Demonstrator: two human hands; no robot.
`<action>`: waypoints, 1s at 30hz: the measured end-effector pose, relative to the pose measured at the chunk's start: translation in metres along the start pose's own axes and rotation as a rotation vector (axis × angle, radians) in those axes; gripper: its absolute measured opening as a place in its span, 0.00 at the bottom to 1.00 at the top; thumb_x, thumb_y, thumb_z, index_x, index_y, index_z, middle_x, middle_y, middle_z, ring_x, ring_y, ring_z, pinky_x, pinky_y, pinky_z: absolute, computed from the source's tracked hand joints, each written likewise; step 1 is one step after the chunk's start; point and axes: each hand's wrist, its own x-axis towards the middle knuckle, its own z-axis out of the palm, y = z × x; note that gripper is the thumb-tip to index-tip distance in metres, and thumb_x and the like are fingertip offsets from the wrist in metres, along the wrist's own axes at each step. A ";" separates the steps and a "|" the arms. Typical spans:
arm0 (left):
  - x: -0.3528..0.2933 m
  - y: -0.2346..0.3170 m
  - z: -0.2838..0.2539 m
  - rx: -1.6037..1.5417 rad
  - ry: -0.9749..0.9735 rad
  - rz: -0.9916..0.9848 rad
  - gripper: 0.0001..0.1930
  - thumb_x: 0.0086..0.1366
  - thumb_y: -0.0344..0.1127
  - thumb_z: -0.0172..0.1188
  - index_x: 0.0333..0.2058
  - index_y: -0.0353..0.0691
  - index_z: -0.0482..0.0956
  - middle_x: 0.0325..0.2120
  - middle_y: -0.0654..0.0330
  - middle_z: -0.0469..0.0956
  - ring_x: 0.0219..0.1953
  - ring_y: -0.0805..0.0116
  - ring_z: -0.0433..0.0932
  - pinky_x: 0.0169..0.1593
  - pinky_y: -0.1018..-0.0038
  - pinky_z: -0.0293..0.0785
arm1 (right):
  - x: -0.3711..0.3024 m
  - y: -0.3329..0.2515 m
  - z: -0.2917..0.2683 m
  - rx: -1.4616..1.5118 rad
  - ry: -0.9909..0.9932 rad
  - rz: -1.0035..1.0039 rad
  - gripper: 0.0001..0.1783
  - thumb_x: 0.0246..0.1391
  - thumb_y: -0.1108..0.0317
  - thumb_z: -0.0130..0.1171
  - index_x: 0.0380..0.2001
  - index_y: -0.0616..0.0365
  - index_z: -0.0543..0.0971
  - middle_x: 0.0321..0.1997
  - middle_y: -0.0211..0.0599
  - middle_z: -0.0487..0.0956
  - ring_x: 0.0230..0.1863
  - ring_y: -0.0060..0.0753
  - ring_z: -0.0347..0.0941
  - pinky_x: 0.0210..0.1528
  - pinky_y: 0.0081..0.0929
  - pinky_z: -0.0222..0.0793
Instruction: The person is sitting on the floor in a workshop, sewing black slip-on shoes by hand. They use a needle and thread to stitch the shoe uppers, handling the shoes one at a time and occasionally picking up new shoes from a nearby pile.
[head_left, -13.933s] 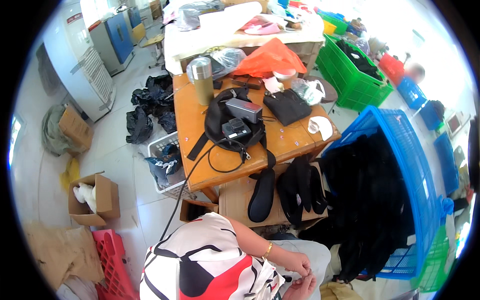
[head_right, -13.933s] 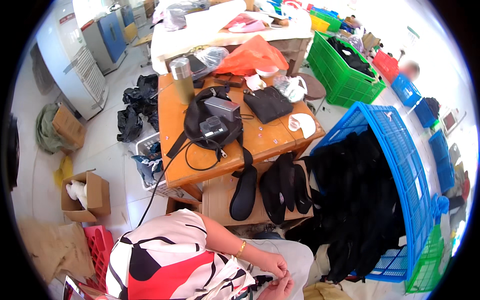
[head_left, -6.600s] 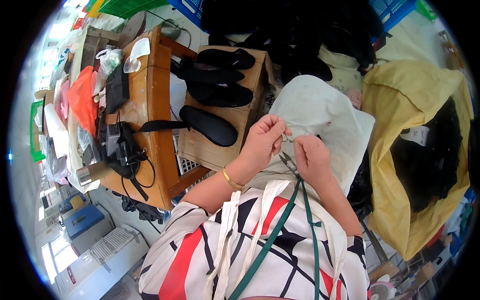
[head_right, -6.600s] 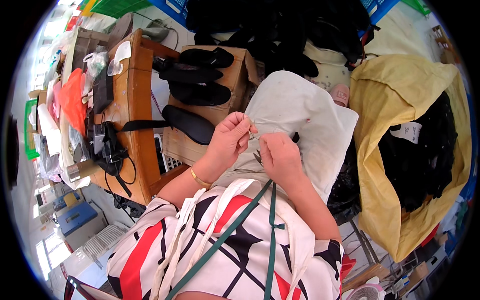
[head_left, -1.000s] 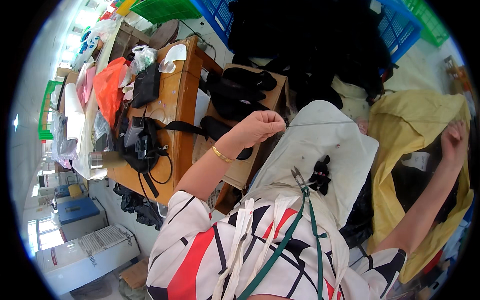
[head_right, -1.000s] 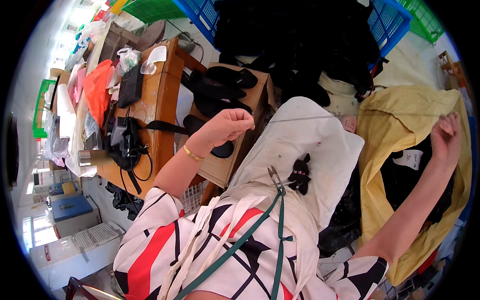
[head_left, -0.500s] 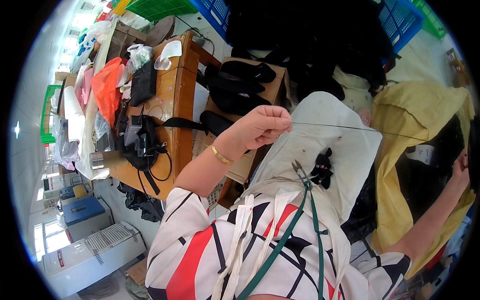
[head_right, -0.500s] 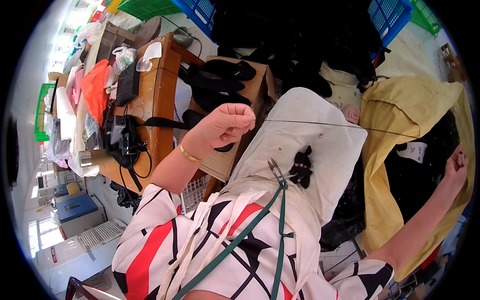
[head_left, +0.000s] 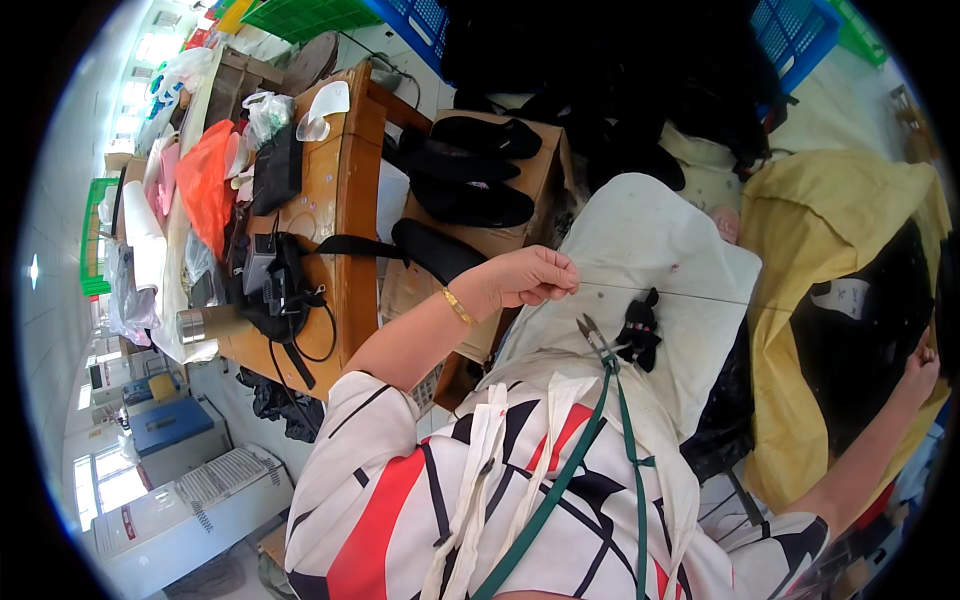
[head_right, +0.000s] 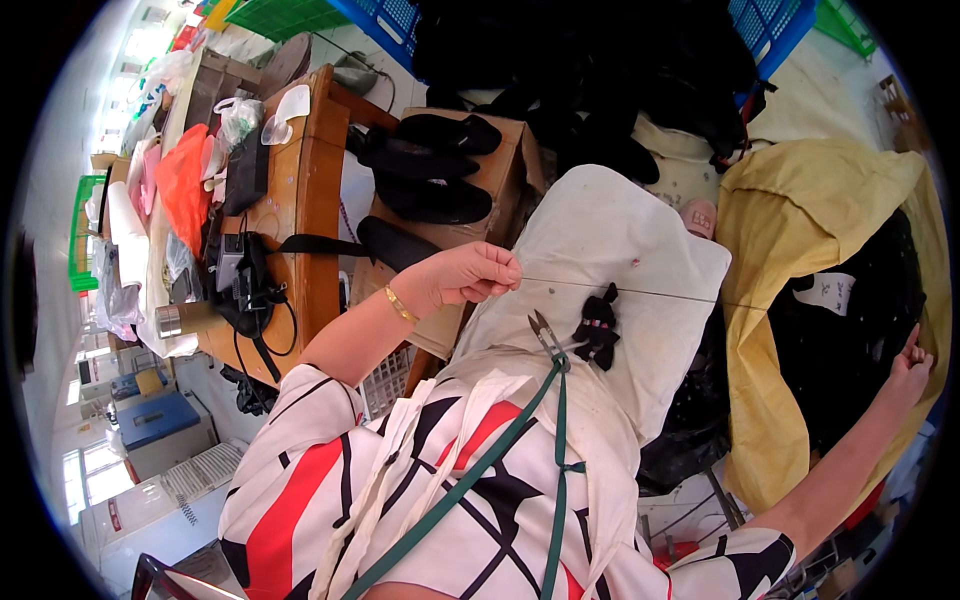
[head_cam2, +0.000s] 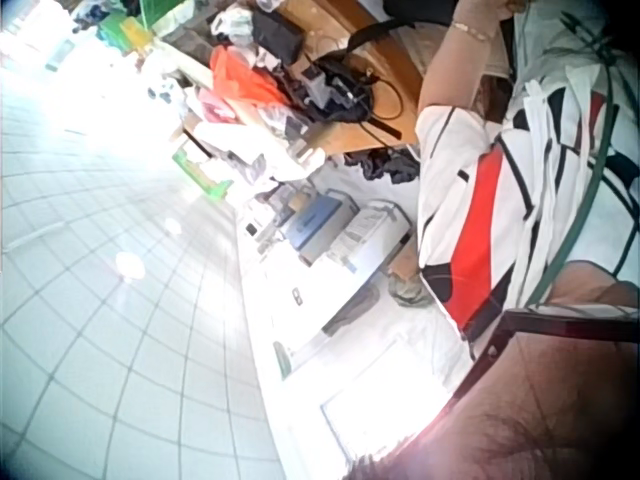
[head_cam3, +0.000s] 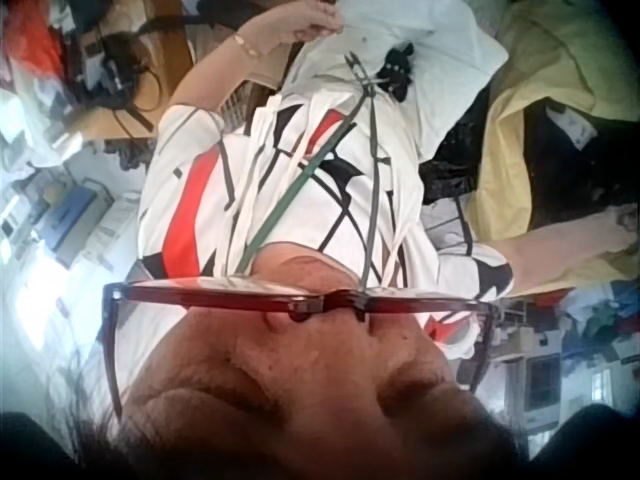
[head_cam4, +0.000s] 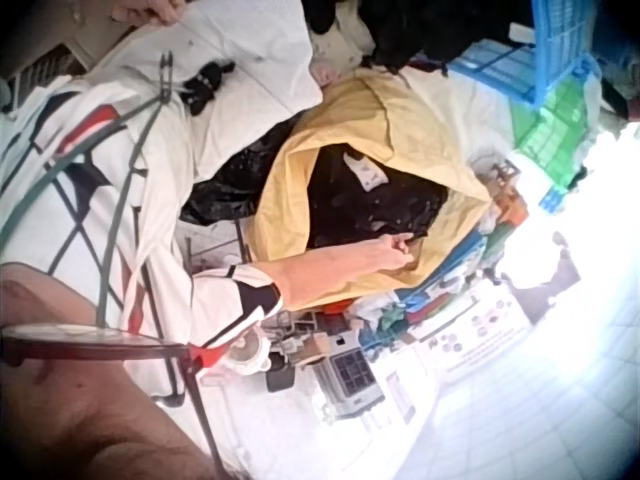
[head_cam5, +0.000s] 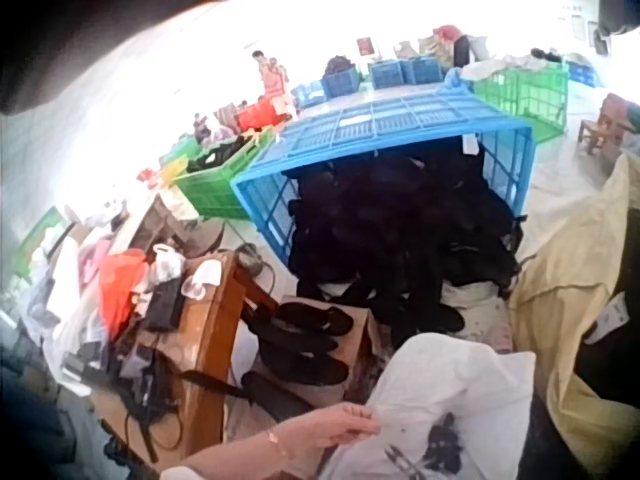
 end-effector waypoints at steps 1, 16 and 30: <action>0.000 -0.001 0.000 -0.005 -0.009 -0.014 0.04 0.64 0.31 0.60 0.30 0.38 0.78 0.22 0.64 0.75 0.15 0.87 0.62 0.15 0.89 0.50 | 0.000 0.003 -0.003 -0.016 0.011 -0.012 0.11 0.58 0.69 0.49 0.23 0.61 0.68 0.23 0.31 0.64 0.25 0.31 0.65 0.37 0.40 0.78; 0.018 -0.033 -0.014 0.079 0.120 -0.044 0.04 0.63 0.31 0.60 0.30 0.38 0.78 0.21 0.65 0.75 0.16 0.86 0.63 0.15 0.87 0.49 | -0.092 0.079 -0.022 -0.524 0.135 -0.104 0.03 0.57 0.78 0.52 0.33 0.68 0.71 0.25 0.33 0.67 0.24 0.29 0.67 0.48 0.40 0.80; -0.002 -0.005 0.057 0.143 0.106 0.152 0.07 0.65 0.35 0.61 0.31 0.39 0.78 0.23 0.68 0.75 0.20 0.86 0.65 0.19 0.87 0.50 | -0.479 0.265 0.180 -0.809 -1.544 0.382 0.08 0.53 0.74 0.62 0.37 0.60 0.79 0.27 0.26 0.70 0.31 0.19 0.65 0.33 0.19 0.63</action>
